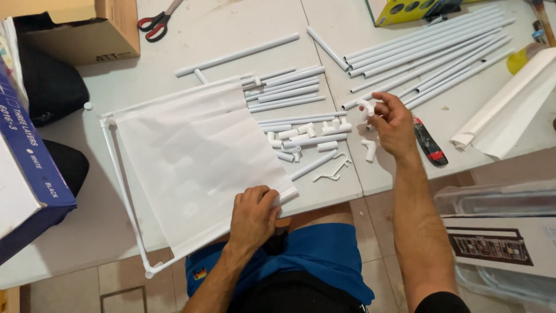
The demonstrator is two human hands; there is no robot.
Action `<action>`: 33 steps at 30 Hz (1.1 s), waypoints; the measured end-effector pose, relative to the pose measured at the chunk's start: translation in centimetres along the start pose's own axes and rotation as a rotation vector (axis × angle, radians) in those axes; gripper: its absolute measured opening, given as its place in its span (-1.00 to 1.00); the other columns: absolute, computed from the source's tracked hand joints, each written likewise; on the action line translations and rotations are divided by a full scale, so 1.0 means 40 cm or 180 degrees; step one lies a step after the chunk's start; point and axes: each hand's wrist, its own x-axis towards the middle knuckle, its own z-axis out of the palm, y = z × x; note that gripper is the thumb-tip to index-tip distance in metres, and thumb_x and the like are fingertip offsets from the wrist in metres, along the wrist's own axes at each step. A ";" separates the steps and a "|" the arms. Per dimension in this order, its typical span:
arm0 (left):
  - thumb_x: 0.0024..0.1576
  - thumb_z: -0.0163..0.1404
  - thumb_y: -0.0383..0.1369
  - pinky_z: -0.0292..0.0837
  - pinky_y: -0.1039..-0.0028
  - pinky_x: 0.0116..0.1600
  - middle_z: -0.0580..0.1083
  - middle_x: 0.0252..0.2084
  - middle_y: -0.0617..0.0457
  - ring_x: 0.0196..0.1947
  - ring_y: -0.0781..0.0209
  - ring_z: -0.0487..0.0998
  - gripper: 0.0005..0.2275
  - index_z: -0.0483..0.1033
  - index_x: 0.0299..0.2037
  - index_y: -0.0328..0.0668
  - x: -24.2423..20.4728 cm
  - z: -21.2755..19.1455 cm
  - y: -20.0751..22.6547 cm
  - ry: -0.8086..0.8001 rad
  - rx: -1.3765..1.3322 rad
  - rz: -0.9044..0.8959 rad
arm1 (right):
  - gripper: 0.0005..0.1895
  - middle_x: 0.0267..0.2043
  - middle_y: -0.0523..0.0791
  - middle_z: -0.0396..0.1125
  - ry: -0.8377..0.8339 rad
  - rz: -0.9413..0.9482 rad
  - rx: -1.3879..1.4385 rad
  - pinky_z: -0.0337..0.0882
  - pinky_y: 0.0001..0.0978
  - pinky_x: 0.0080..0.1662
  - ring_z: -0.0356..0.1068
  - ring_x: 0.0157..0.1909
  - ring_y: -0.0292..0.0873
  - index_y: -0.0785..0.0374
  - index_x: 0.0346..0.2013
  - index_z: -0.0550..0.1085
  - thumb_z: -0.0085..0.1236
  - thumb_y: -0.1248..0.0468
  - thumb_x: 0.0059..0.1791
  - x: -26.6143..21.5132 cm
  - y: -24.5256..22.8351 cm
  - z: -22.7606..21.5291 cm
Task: Assembling a modular shoe rack by connecting plastic tubes and fabric shelves.
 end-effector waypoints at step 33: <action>0.00 0.18 -0.46 0.35 0.38 -0.27 0.51 -0.40 0.14 -0.44 0.22 0.47 -0.88 0.66 -0.30 0.00 -0.093 -0.233 -0.048 0.2363 0.0110 0.0373 | -0.79 -0.18 -0.06 0.50 -0.1616 -0.1102 -0.2240 0.54 -0.05 -0.04 0.53 -0.10 0.09 0.10 -0.17 0.58 0.21 0.41 -0.07 -0.070 -0.122 0.326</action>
